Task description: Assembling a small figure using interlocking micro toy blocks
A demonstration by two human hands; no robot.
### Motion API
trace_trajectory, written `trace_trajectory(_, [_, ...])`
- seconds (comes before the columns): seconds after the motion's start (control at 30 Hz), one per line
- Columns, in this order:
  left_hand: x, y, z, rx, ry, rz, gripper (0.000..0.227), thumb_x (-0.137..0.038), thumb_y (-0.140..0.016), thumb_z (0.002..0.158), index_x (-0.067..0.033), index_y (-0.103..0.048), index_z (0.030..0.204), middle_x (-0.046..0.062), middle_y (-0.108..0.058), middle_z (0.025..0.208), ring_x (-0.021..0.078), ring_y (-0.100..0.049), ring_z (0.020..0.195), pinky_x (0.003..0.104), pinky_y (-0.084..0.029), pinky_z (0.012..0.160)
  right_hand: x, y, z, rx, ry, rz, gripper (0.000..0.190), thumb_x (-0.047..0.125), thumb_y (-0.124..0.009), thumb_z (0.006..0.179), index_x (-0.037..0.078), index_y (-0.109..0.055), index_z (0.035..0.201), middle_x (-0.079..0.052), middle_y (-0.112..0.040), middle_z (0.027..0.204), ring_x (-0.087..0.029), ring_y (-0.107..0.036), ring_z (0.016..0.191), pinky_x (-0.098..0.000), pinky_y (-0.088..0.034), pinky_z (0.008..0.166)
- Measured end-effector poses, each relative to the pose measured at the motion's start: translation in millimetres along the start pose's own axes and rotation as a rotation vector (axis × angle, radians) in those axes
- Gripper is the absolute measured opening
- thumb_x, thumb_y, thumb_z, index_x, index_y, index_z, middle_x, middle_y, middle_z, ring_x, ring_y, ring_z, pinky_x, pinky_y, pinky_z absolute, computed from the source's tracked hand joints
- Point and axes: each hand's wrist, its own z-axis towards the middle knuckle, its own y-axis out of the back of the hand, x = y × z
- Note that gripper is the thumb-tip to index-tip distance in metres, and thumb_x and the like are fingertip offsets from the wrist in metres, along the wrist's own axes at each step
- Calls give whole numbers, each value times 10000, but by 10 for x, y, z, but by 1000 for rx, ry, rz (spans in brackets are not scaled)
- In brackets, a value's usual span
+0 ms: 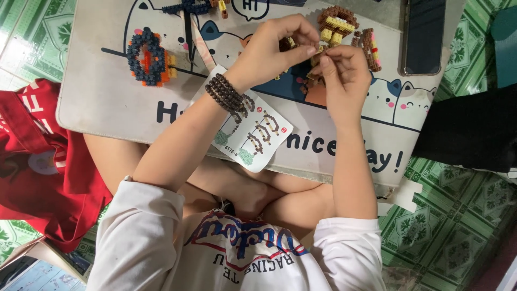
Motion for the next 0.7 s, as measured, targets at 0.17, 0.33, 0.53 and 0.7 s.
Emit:
trace_trajectory(0.17, [-37, 2, 9, 28, -35, 4, 141, -111, -592, 945, -80, -569, 1080, 44, -642, 971, 150, -637, 907, 291, -524, 822, -28, 51, 22, -41, -92, 180, 107, 44, -623, 918, 25, -544, 988, -107, -591, 901, -203, -629, 787, -285, -575, 768])
trace_trajectory(0.33, [-66, 10, 22, 9, -72, 83, 113, -162, -586, 949, -90, -637, 1020, 34, -658, 950, 182, -604, 888, 333, -474, 807, -84, 52, 4, -29, -110, 332, 108, -16, -603, 909, 12, -545, 996, -128, -600, 915, -227, -639, 799, -300, -583, 794])
trace_trajectory(0.53, [-74, -3, 19, 35, -59, 45, 181, -250, -578, 953, -99, -633, 1035, 28, -656, 960, 187, -595, 918, 340, -457, 835, -107, 44, -12, -50, -55, 289, 129, -13, -609, 915, 2, -565, 1035, -123, -606, 915, -201, -622, 772, -287, -574, 772])
trace_trajectory(0.7, [-85, -7, 23, 44, -59, 4, 152, -209, -575, 959, -97, -632, 1044, 36, -656, 972, 187, -596, 929, 339, -470, 837, -86, 42, -10, -73, -66, 292, 124, 7, -635, 897, 3, -556, 994, -129, -617, 892, -199, -630, 757, -283, -577, 752])
